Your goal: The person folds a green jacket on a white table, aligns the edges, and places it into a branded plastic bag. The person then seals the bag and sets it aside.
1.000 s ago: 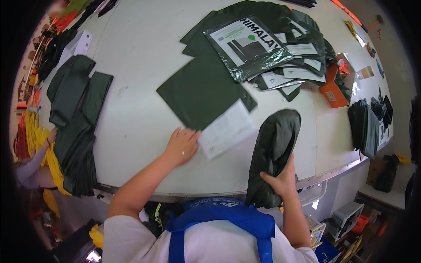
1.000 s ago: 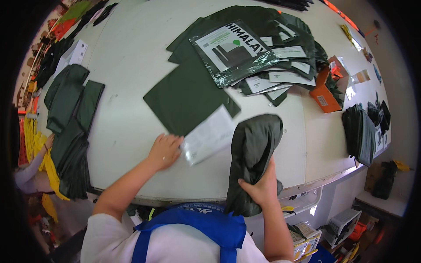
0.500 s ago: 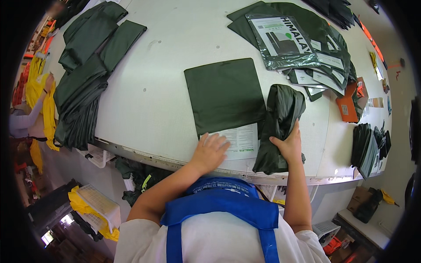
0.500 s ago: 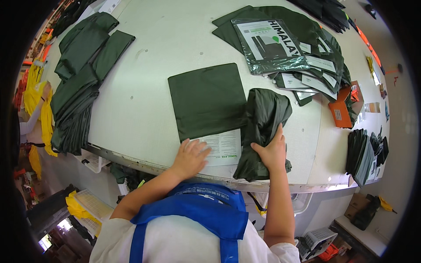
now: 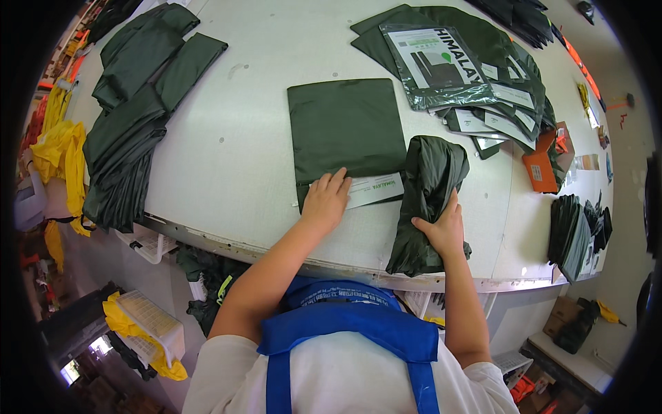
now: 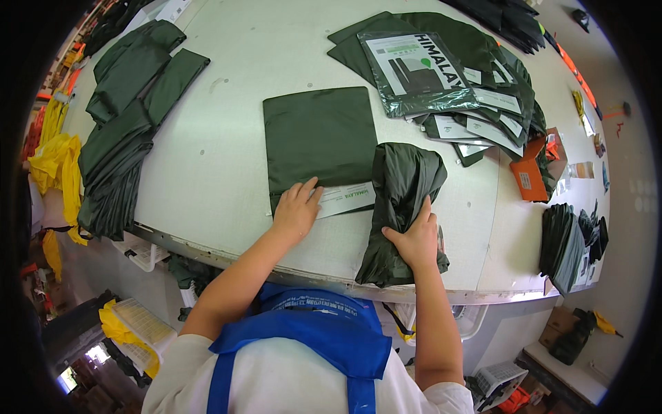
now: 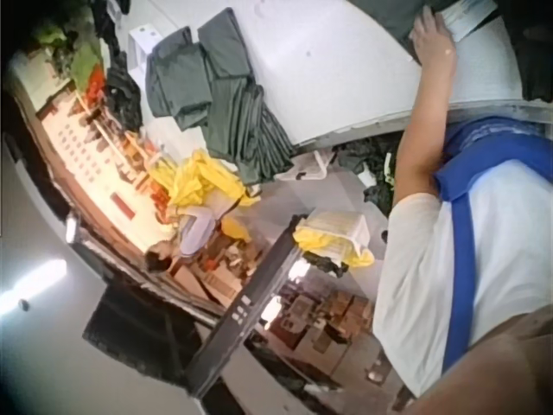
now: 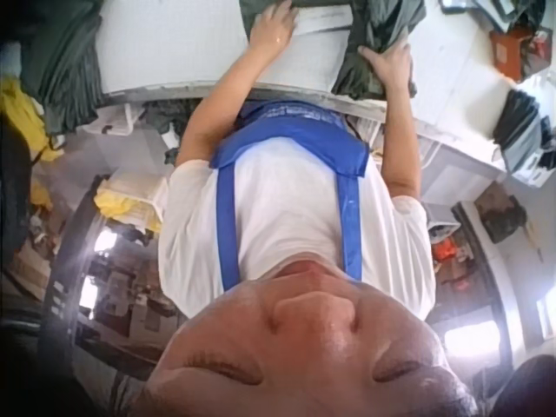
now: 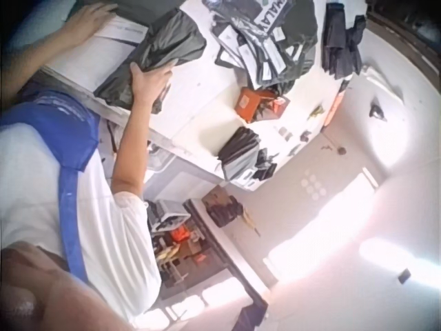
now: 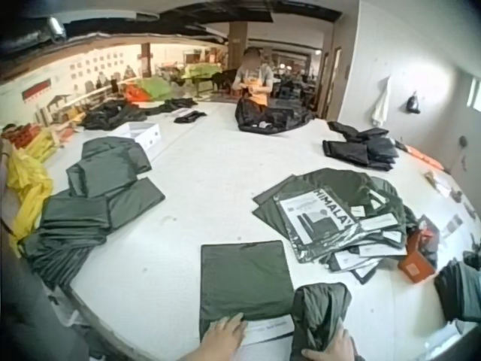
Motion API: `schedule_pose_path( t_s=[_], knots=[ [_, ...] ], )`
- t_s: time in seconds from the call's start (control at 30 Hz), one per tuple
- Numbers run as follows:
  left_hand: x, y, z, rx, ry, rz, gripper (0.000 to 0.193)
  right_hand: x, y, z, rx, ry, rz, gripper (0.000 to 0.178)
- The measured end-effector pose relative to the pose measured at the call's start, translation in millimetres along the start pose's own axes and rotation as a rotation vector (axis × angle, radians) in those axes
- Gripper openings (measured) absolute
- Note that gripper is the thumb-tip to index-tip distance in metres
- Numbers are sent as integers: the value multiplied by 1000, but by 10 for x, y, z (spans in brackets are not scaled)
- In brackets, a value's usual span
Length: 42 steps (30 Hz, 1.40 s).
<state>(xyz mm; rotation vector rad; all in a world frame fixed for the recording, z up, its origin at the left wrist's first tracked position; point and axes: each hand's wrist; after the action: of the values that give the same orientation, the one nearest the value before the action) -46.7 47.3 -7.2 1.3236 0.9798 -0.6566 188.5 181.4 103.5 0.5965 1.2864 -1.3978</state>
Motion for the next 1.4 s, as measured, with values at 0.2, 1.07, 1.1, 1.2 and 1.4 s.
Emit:
schedule_pose_path(
  t_s=[0.2, 1.07, 1.1, 1.2, 1.4],
  knots=[
    [-361, -18, -53, -108, 14, -205, 46, -21, 62, -32, -9, -8, -27, 114],
    [-676, -330, 44, -138, -38, 470, 35, -108, -638, 68, -1262, -422, 556, 97],
    [-713, -278, -9, -233, -59, 579, 33, -107, -629, 42, -1348, -461, 580, 96],
    [-837, -190, 6, -134, 32, 514, 27, -100, -650, 22, -1368, -433, 622, 95],
    [-1093, 33, 278, -46, 77, 282, 22, -64, -659, 178, -959, -295, 441, 95]
  ],
)
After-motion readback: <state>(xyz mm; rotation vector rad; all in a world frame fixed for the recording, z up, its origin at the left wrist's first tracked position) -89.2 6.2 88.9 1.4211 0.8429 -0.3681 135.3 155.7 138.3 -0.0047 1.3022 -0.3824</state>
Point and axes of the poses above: each hand's wrist, its own z-axis away from the middle knuckle, its own x-axis out of the palm, y = z × x, and after that the axes turned 3 degrees about z, right-handed
